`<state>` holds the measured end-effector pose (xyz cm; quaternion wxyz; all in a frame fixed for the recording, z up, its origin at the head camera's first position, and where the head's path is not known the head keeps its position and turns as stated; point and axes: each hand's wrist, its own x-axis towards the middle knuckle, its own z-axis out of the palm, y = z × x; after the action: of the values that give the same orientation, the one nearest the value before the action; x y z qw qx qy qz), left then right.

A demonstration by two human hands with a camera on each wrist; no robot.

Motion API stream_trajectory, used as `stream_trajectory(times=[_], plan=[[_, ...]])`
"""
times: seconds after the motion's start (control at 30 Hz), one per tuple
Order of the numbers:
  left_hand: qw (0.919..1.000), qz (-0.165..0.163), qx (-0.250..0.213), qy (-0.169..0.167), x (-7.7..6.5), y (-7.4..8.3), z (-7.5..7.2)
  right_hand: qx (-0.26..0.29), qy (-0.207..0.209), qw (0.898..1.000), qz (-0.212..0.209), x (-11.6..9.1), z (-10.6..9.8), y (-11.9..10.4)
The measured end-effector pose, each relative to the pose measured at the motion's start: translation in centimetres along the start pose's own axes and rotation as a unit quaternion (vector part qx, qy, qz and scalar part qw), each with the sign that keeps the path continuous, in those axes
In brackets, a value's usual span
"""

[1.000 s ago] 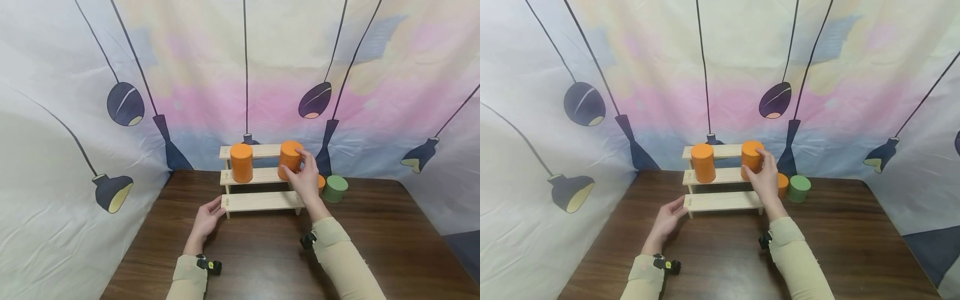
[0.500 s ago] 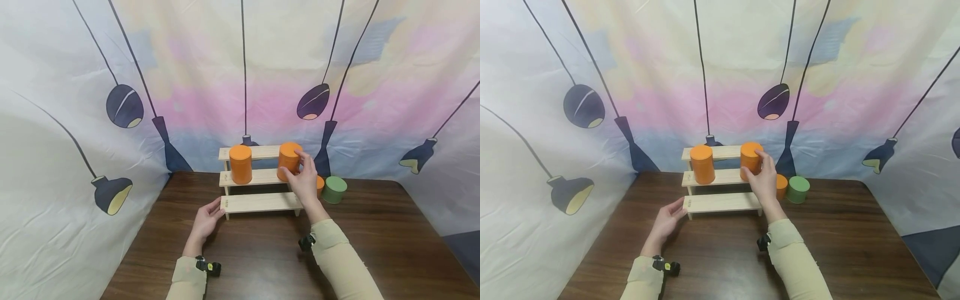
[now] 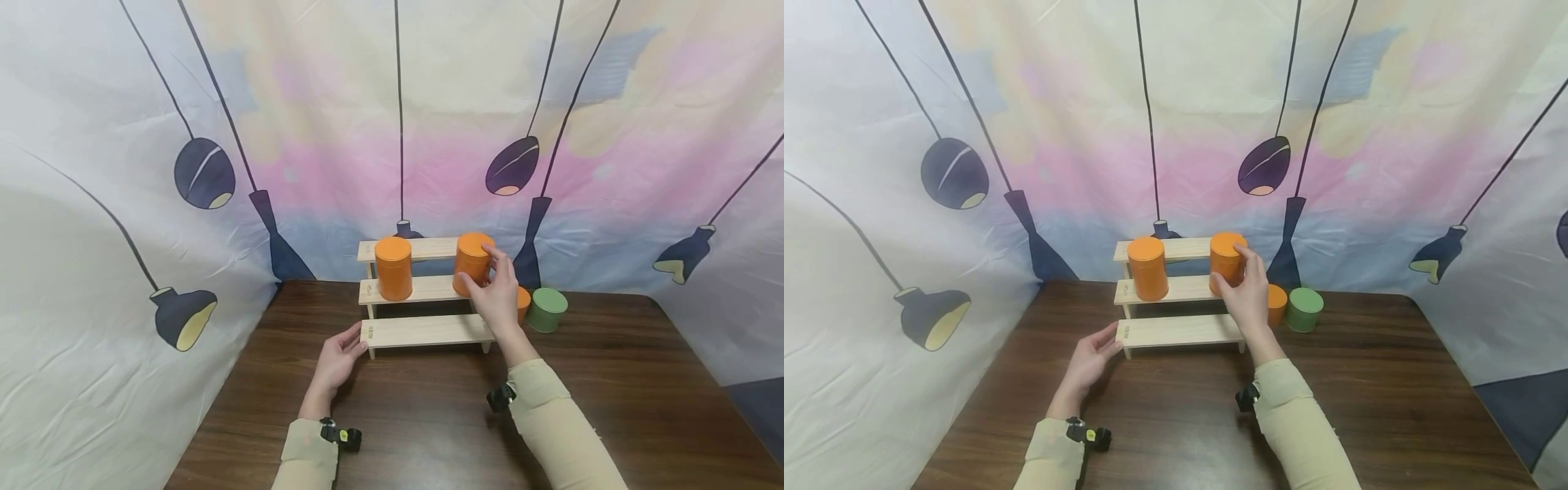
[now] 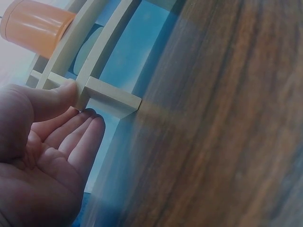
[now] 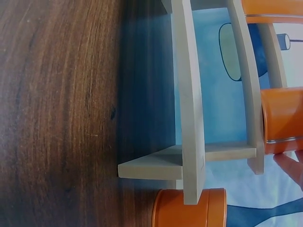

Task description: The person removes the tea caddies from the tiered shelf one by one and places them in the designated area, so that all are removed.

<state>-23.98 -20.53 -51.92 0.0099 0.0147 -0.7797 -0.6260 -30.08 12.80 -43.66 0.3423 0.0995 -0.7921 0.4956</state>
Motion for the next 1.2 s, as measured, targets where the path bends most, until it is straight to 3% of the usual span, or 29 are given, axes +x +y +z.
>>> stream_trajectory(times=[0.5, 1.2], plan=[[0.9998, 0.02, -0.003, 0.001, -0.04, -0.09, 0.06, 0.027, -0.01, 0.999, 0.016, -0.18, -0.25, -0.67], [0.9999, 0.014, 0.002, 0.005, 0.0, 0.22, 0.12, 0.034, -0.017, 0.999, 0.027, 0.2, -0.78, -0.68]])
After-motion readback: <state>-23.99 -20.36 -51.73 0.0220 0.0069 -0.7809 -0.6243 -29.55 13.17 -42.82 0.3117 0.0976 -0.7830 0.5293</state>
